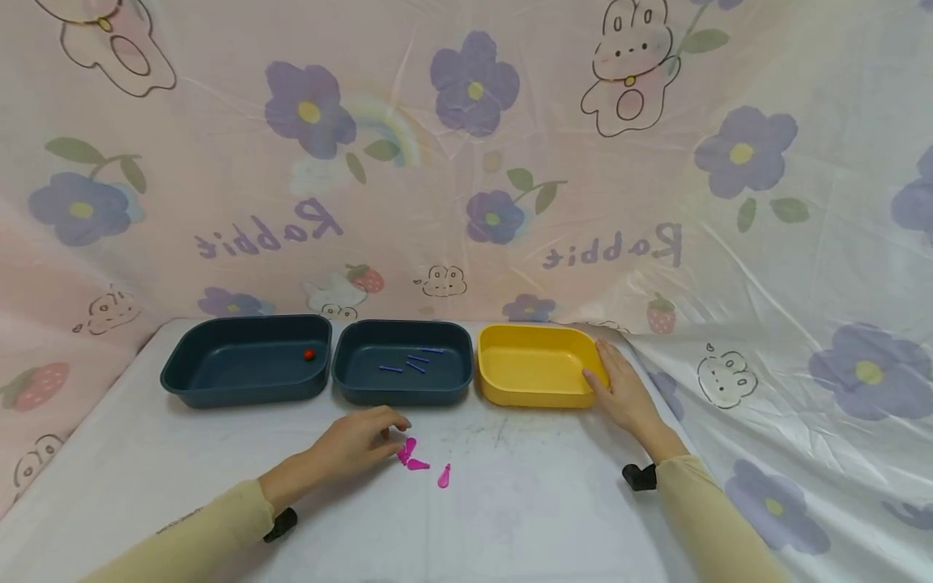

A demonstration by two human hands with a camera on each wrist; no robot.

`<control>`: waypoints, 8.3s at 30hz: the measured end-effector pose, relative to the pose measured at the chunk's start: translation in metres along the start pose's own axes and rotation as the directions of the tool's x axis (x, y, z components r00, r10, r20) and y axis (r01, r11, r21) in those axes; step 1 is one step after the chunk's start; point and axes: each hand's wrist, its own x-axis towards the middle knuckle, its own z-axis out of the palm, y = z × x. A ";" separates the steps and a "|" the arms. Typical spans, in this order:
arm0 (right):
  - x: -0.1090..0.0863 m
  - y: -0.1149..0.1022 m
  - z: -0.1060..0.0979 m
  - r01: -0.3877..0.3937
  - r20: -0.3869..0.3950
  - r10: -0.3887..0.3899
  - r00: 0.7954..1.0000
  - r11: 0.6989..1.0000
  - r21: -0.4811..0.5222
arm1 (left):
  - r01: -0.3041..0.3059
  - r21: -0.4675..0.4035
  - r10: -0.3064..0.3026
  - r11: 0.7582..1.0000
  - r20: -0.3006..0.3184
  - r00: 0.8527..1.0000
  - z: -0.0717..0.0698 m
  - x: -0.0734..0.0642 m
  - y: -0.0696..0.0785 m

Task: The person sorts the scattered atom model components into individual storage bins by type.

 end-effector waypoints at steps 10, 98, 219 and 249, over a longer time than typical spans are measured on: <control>0.003 0.028 0.004 -0.009 0.132 0.014 0.991 0.999 -0.040 | -0.008 0.044 0.002 0.999 0.130 0.991 0.004 0.004 -0.003; 0.005 0.033 0.006 0.018 0.201 0.007 0.980 0.992 -0.122 | -0.009 -0.437 -0.116 0.899 -0.258 0.959 0.021 0.109 0.028; 0.005 0.032 0.004 0.017 0.203 0.005 0.979 0.994 -0.105 | -0.143 0.042 0.127 0.989 0.262 0.957 0.011 0.037 -0.004; 0.006 0.032 0.002 0.016 0.214 0.009 0.977 0.993 -0.113 | -0.141 0.041 0.125 0.989 0.269 0.955 0.005 0.033 -0.010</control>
